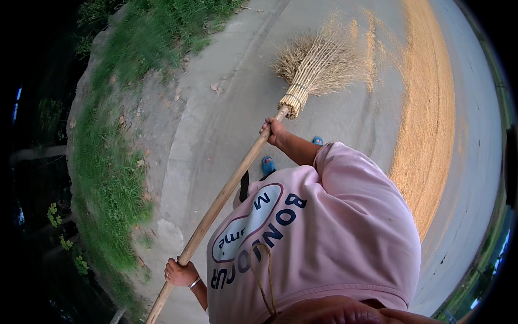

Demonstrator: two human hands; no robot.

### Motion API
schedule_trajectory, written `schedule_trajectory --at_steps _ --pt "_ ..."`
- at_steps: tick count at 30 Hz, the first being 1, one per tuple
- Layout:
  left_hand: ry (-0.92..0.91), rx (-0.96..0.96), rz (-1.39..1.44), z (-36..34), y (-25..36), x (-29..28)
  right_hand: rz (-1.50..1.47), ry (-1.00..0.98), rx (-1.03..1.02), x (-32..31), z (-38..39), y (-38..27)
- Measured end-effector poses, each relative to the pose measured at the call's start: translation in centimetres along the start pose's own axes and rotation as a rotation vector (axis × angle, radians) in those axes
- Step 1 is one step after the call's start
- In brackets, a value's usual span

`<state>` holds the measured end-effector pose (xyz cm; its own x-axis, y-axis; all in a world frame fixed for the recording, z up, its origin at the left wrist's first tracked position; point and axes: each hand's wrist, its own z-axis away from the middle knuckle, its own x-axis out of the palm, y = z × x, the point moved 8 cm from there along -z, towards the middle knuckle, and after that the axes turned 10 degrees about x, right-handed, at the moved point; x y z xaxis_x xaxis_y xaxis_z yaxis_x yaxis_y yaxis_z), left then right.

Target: The person uses a traditional straw broom to sweep a long line of grain spread across a paved road. They move steadily forward, pushing the grain into a consolidated pile along the center of the road.

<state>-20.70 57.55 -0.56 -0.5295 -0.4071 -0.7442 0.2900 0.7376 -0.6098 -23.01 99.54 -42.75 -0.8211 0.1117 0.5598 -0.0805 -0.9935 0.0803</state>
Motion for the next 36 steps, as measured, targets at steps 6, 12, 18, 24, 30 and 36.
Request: schedule_trajectory --at_steps 6,12,18,24,30,36 --pt "-0.051 -0.095 -0.175 -1.8 7.5 -9.2 0.147 -0.109 0.07 5.2 -2.3 -5.0" --pt "0.05 0.074 -0.243 -9.4 17.3 -14.0 0.031 -0.076 0.077 1.1 -4.3 -14.6" --pt "0.16 0.389 -0.205 -17.6 25.6 -16.3 -0.282 -0.166 -0.034 -8.6 -1.8 -23.3" --pt "0.367 0.714 0.002 -25.4 37.5 -18.9 -0.699 -0.085 -0.293 -22.9 5.0 -31.4" --pt "0.524 0.954 0.229 -26.5 50.0 -21.9 -0.878 0.044 -0.45 -37.4 12.4 -34.9" --pt "0.421 0.972 0.412 -27.1 52.7 -17.8 -0.956 0.206 -0.534 -41.9 17.4 -32.9"
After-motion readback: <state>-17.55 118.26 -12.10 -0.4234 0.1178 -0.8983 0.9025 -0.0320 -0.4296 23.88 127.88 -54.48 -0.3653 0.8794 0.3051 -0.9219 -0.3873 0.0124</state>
